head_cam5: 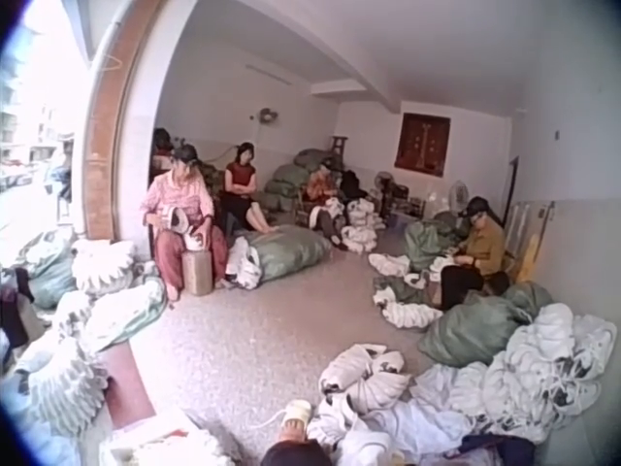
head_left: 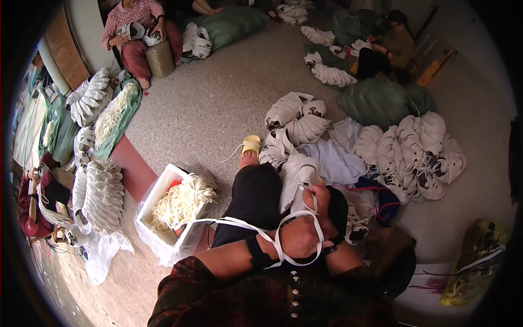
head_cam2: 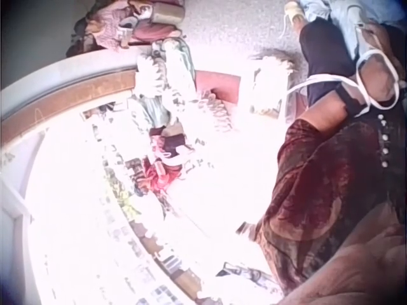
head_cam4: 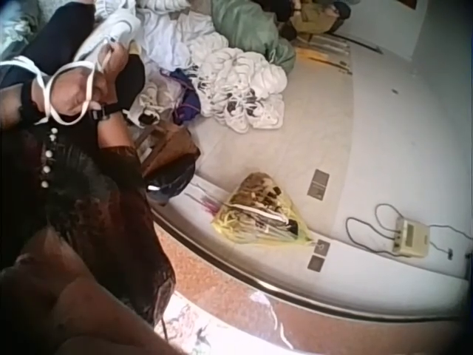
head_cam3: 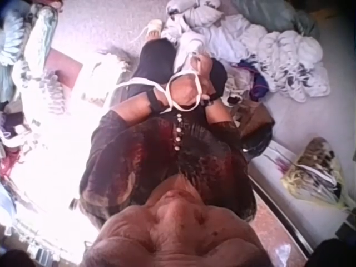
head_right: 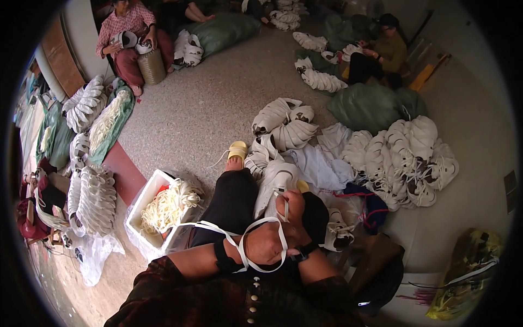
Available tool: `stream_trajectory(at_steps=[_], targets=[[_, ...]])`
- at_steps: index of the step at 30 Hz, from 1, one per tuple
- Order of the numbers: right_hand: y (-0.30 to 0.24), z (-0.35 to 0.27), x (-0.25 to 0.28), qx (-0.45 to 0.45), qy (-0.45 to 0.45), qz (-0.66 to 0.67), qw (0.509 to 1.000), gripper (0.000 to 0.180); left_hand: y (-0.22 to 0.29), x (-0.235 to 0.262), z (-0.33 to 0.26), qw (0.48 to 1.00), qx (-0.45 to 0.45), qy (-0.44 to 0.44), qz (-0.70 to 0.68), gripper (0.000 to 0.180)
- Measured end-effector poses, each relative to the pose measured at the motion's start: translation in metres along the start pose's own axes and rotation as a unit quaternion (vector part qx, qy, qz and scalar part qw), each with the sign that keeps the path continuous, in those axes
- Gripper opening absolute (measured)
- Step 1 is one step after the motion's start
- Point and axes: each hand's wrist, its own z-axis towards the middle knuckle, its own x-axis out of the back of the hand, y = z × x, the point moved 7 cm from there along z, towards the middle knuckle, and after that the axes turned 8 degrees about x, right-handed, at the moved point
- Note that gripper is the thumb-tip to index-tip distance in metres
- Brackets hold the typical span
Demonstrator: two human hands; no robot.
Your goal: Threading shoe laces through the eyelets of white sneakers.
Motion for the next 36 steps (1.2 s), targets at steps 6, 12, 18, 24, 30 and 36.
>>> stream_trajectory(at_steps=[6,12,18,24,30,36], targets=[[0.019,0.003,0.000,-0.058,-0.035,0.062,0.996,0.006,-0.002,0.002,-0.001,0.999,0.037,-0.015,0.011,0.018],[0.027,0.034,-0.006,-0.038,-0.038,0.093,0.994,0.011,-0.012,0.005,-0.002,0.998,0.054,-0.027,-0.028,0.017],[0.045,0.026,-0.028,-0.247,-0.001,0.381,0.891,0.016,-0.020,0.011,-0.006,0.993,0.052,-0.048,-0.094,0.019],[0.062,0.018,-0.031,-0.303,0.007,0.417,0.857,0.023,-0.043,0.050,-0.032,0.956,0.195,-0.062,-0.212,0.033],[0.035,0.009,0.021,-0.158,-0.063,0.227,0.959,0.024,-0.111,0.165,-0.179,0.630,0.219,0.400,-0.629,0.039],[0.054,-0.030,0.073,-0.202,-0.023,0.301,0.932,0.028,-0.151,0.241,-0.353,0.524,0.284,0.638,-0.488,0.048]])
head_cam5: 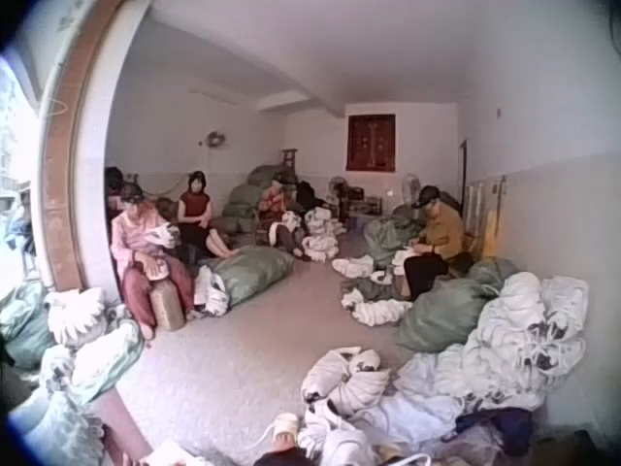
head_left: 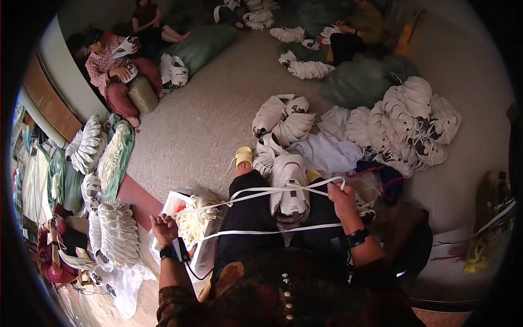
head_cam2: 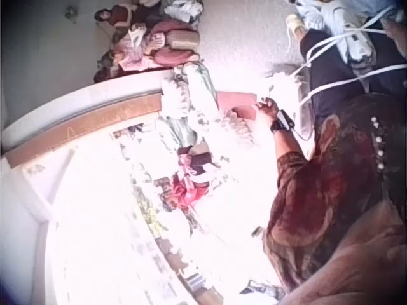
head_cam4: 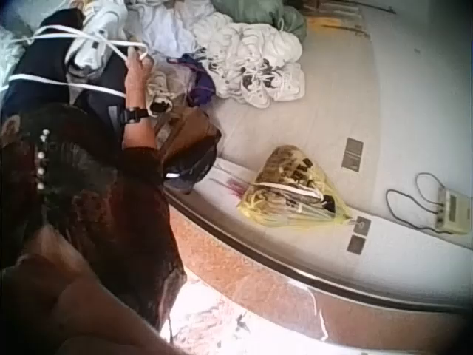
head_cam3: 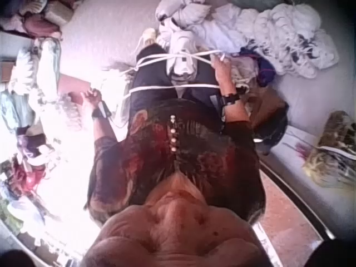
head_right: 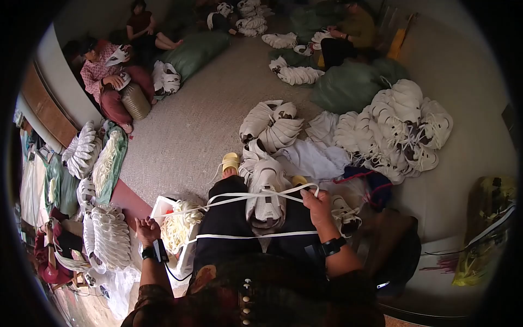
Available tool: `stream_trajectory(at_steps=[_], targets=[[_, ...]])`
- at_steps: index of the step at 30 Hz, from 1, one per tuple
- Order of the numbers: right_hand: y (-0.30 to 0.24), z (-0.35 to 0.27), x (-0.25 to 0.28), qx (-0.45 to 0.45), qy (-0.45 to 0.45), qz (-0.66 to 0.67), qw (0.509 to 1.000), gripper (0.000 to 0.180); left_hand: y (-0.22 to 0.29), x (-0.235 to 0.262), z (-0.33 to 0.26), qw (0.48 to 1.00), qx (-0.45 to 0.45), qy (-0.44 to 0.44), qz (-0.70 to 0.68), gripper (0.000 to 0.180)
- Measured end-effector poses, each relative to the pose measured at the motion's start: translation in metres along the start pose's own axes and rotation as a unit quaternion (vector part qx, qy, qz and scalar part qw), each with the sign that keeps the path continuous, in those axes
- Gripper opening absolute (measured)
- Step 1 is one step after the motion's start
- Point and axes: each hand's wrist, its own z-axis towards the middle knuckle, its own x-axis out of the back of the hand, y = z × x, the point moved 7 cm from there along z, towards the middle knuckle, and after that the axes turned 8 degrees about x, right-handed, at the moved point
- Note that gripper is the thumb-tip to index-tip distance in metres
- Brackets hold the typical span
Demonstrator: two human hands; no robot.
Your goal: Threading shoe laces through the eyelets of white sneakers.
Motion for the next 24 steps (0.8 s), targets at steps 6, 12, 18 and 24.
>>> stream_trajectory(at_steps=[6,12,18,24], targets=[[0.015,-0.041,0.105,-0.185,0.155,0.070,0.968,0.024,-0.002,0.047,0.015,0.976,0.129,0.044,0.167,0.034],[-0.046,-0.020,0.055,-0.058,-0.041,-0.601,0.796,0.035,-0.089,-0.138,-0.039,0.423,-0.197,-0.066,0.882,0.028],[-0.040,0.014,-0.067,0.157,-0.150,-0.402,0.889,0.032,-0.258,-0.274,-0.102,0.398,-0.285,-0.382,0.784,0.035],[-0.002,0.039,-0.068,0.058,-0.190,-0.379,0.904,0.032,-0.281,-0.288,-0.066,0.388,-0.237,-0.262,0.851,0.017]])
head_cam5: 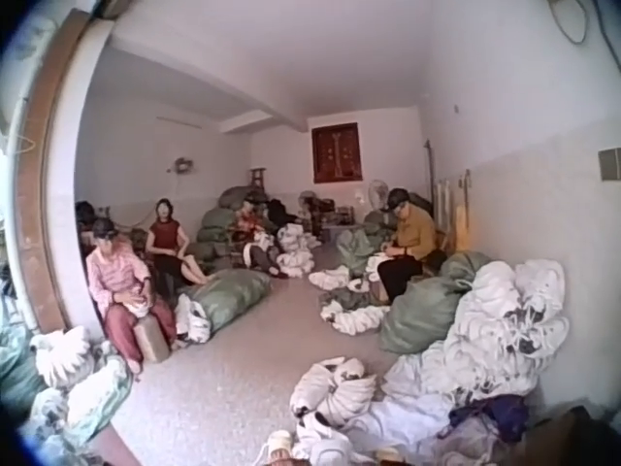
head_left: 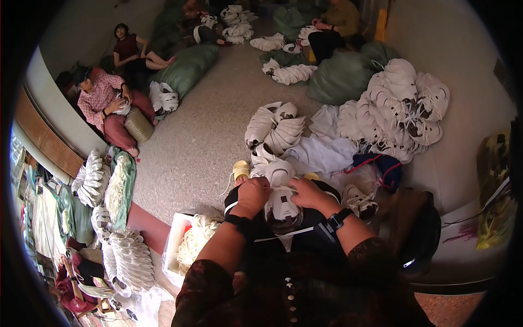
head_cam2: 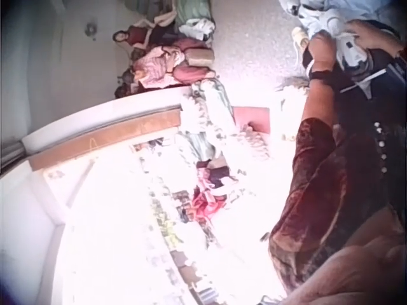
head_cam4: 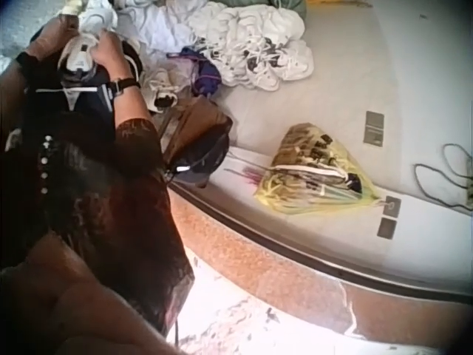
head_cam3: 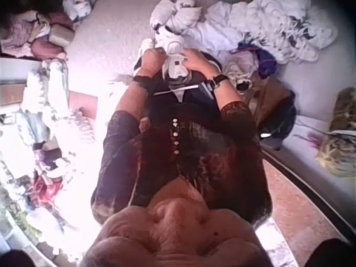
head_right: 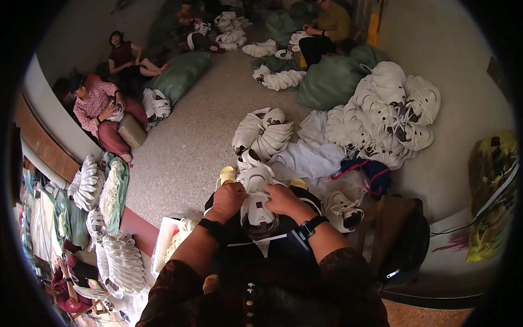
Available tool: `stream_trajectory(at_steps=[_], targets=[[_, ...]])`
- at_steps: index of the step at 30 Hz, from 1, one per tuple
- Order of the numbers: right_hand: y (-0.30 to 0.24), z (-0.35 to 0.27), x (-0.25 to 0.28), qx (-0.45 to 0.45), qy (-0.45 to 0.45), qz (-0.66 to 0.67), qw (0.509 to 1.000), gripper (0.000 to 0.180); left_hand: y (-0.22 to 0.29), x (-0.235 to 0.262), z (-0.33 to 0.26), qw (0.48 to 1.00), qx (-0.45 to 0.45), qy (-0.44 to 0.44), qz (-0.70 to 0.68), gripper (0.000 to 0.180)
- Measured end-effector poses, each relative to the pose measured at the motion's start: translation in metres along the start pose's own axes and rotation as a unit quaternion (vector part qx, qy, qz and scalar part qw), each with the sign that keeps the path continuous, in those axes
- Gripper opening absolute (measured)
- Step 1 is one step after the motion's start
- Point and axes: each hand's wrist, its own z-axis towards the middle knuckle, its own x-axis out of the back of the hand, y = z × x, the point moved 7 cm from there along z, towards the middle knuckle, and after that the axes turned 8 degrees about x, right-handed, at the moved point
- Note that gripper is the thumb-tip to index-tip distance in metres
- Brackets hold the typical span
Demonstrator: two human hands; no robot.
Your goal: Threading shoe laces through the eyelets of white sneakers.
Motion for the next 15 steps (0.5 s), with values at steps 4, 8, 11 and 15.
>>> stream_trajectory(at_steps=[4,8,11,15], targets=[[0.005,0.007,-0.002,-0.003,-0.003,0.070,0.998,0.022,-0.008,0.004,-0.001,0.995,-0.078,0.057,0.026,0.013],[0.015,0.010,0.012,-0.005,0.017,0.035,0.999,0.008,0.014,0.011,-0.022,0.970,-0.212,0.094,0.072,0.012],[0.010,0.007,0.023,0.045,0.073,-0.029,0.996,0.009,0.027,0.019,-0.036,0.959,-0.270,0.073,0.052,0.013],[-0.010,-0.008,0.011,0.057,-0.002,-0.038,0.998,0.018,0.023,0.010,-0.047,0.966,-0.252,0.024,0.048,0.015]])
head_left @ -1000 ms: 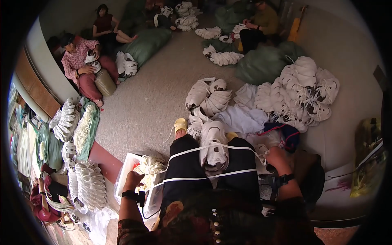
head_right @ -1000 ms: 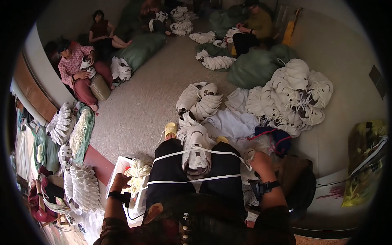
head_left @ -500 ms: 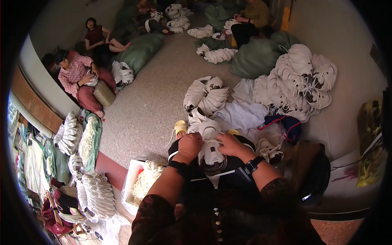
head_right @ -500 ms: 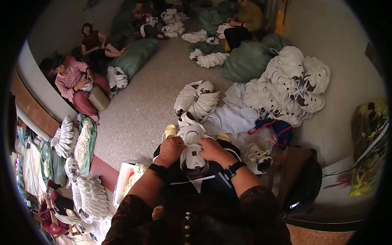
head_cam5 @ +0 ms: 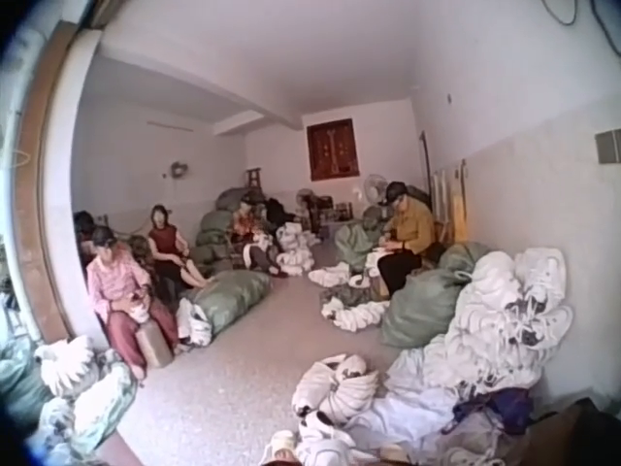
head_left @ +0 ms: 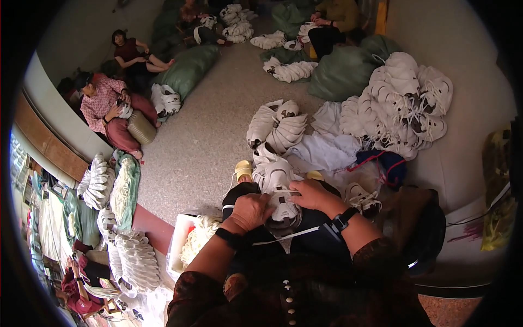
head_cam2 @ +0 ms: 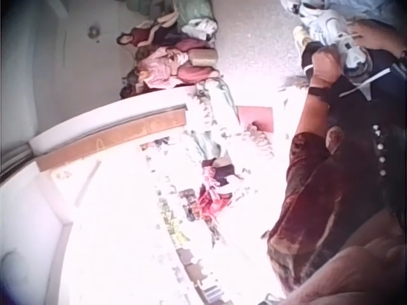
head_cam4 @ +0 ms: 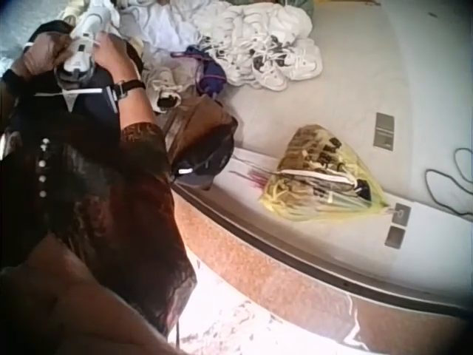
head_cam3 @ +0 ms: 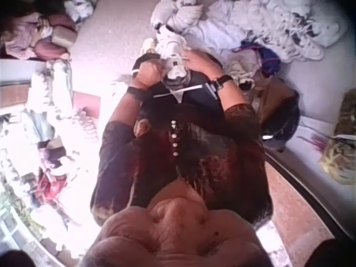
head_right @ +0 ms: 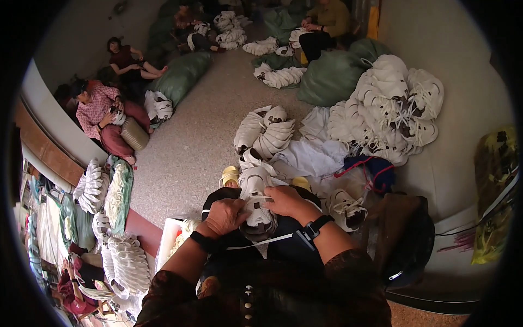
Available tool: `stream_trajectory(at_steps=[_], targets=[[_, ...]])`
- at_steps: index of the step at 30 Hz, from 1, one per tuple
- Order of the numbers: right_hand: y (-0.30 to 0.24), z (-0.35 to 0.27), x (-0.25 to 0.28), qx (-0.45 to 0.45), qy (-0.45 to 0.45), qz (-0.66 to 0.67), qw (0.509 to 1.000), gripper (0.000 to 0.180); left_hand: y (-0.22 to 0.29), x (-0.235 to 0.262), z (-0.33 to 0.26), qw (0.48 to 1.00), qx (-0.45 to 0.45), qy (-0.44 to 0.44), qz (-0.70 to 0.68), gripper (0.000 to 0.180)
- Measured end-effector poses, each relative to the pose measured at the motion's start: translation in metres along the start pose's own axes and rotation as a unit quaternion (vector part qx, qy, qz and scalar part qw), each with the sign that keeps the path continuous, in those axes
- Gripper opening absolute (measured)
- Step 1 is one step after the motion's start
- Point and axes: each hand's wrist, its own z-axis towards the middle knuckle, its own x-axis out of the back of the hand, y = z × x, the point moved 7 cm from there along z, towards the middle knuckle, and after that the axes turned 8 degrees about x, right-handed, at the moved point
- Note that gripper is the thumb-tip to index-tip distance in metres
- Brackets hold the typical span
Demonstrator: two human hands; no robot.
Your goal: Threading shoe laces through the eyelets of white sneakers.
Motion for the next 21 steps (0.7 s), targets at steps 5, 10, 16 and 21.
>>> stream_trajectory(at_steps=[5,10,16,21], targets=[[-0.019,-0.011,-0.011,-0.071,-0.074,-0.065,0.993,0.032,-0.010,-0.014,0.008,0.995,0.034,-0.002,0.089,0.014],[-0.014,-0.011,-0.011,-0.057,-0.033,-0.061,0.996,0.031,-0.020,-0.027,0.014,0.993,0.045,-0.006,0.105,0.015],[0.007,-0.005,0.008,0.037,0.021,-0.046,0.998,0.013,-0.033,-0.012,0.005,0.999,0.029,-0.005,0.026,0.019],[0.041,-0.024,0.030,0.009,0.048,-0.064,0.997,0.010,-0.080,0.017,-0.021,0.978,0.118,0.015,-0.169,0.005]])
